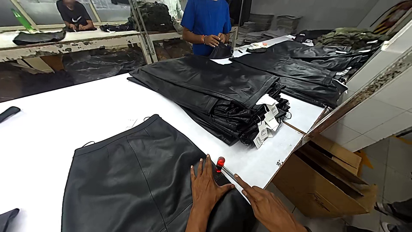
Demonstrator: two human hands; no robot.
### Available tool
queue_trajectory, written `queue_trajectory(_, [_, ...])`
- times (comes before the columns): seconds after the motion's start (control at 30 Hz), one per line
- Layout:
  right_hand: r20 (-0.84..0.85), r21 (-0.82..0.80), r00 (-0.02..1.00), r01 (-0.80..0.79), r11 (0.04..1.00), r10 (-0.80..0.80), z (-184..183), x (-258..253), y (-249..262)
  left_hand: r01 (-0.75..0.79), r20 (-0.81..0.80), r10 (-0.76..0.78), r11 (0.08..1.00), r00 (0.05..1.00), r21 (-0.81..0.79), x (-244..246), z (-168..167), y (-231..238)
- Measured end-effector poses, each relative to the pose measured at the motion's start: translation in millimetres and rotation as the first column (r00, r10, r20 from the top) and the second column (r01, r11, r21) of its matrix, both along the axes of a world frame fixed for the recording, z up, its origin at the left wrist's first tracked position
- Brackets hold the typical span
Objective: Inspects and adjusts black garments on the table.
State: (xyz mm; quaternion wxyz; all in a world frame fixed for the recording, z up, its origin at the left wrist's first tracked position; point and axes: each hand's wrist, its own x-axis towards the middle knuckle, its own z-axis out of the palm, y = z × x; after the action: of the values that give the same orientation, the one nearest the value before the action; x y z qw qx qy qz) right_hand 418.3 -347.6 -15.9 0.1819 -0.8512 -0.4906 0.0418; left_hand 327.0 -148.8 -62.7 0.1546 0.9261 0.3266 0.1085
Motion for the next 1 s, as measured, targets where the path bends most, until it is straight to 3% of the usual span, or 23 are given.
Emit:
queue_trajectory(0.1, [0.033,0.212,0.999,0.004,0.977,-0.011,0.6,-4.3,4.7,-0.015,-0.010,0.015,1.000,1.000,-0.016,-0.1,1.9,1.1])
queue_trajectory(0.23, [-0.016,-0.056,1.000,0.006,0.998,-0.007,-5.0,3.5,2.4,-0.007,-0.050,0.005,1.000,0.999,-0.029,0.0,1.2,-0.2])
queue_trajectory(0.37, [0.035,0.173,0.999,0.005,0.985,-0.011,-1.5,-0.4,-1.4,-0.007,-0.073,0.005,1.000,0.997,-0.028,-0.1,4.8,0.7])
queue_trajectory(0.5, [0.000,-0.038,1.000,0.013,0.999,-0.013,-7.4,5.4,-15.1,0.018,-0.127,-0.022,0.999,0.992,-0.029,-0.5,5.4,0.2])
queue_trajectory(0.6, [-0.017,0.143,1.000,0.003,0.990,0.000,2.0,2.6,-23.8,0.017,-0.143,-0.025,0.998,0.989,-0.053,0.8,9.6,2.0])
queue_trajectory(0.73, [-0.040,-0.004,0.999,-0.011,1.000,0.011,-5.3,-9.7,-35.7,0.029,-0.228,-0.045,0.997,0.973,-0.074,0.0,13.5,1.0])
queue_trajectory(0.9, [-0.019,0.161,1.000,-0.003,0.987,0.006,6.3,-15.5,-34.6,0.024,-0.241,-0.043,0.996,0.970,-0.082,0.8,15.9,1.8])
queue_trajectory(1.0, [-0.008,-0.014,1.000,-0.003,1.000,0.003,-8.1,-9.1,-36.3,0.030,-0.248,-0.049,0.996,0.967,-0.081,0.7,16.4,0.8])
